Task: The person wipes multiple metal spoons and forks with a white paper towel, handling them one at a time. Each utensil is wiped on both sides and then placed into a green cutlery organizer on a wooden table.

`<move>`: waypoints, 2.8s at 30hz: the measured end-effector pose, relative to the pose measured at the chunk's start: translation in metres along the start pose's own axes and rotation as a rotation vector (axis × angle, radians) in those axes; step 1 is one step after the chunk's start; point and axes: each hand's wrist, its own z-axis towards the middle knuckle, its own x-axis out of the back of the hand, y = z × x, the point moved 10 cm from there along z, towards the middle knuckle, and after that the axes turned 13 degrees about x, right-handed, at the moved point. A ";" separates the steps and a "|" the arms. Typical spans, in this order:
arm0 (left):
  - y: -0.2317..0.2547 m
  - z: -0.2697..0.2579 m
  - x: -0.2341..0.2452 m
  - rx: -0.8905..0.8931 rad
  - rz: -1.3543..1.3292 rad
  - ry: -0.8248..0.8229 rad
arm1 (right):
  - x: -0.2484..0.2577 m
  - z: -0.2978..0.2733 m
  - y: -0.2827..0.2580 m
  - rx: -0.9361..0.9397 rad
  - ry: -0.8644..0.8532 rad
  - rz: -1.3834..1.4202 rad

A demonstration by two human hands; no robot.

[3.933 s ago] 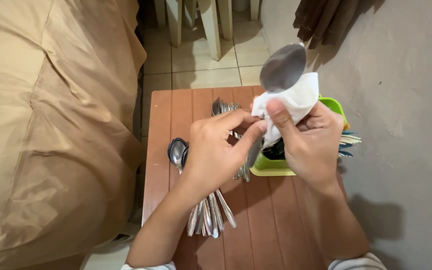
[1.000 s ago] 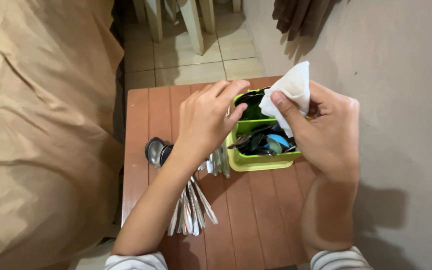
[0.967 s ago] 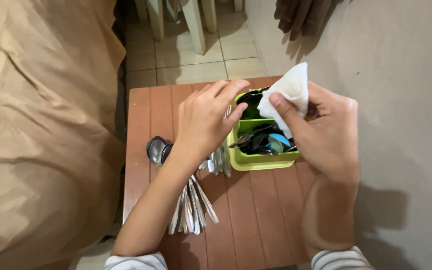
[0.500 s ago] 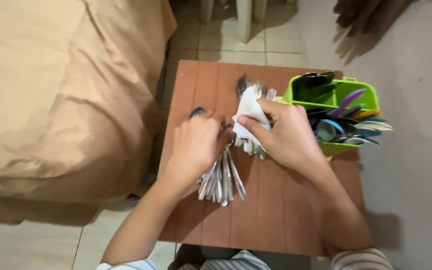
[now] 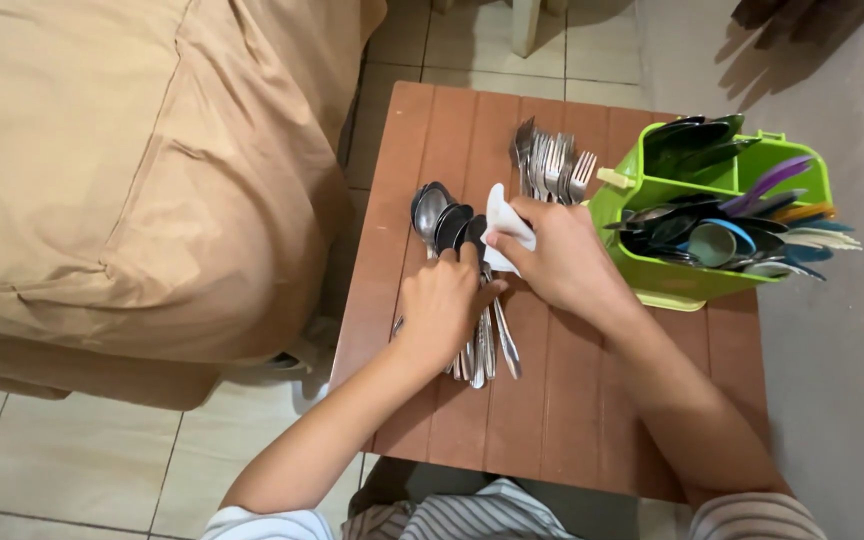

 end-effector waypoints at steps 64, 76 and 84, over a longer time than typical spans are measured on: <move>0.134 0.017 0.167 -0.501 -0.755 -0.041 | 0.167 -0.023 -0.005 0.106 0.503 0.515; 0.155 0.005 0.153 -0.594 -0.755 -0.207 | 0.203 -0.057 -0.008 0.206 0.977 0.164; 0.137 0.006 0.172 -0.553 -0.822 -0.001 | 0.175 -0.034 0.003 0.082 0.655 0.477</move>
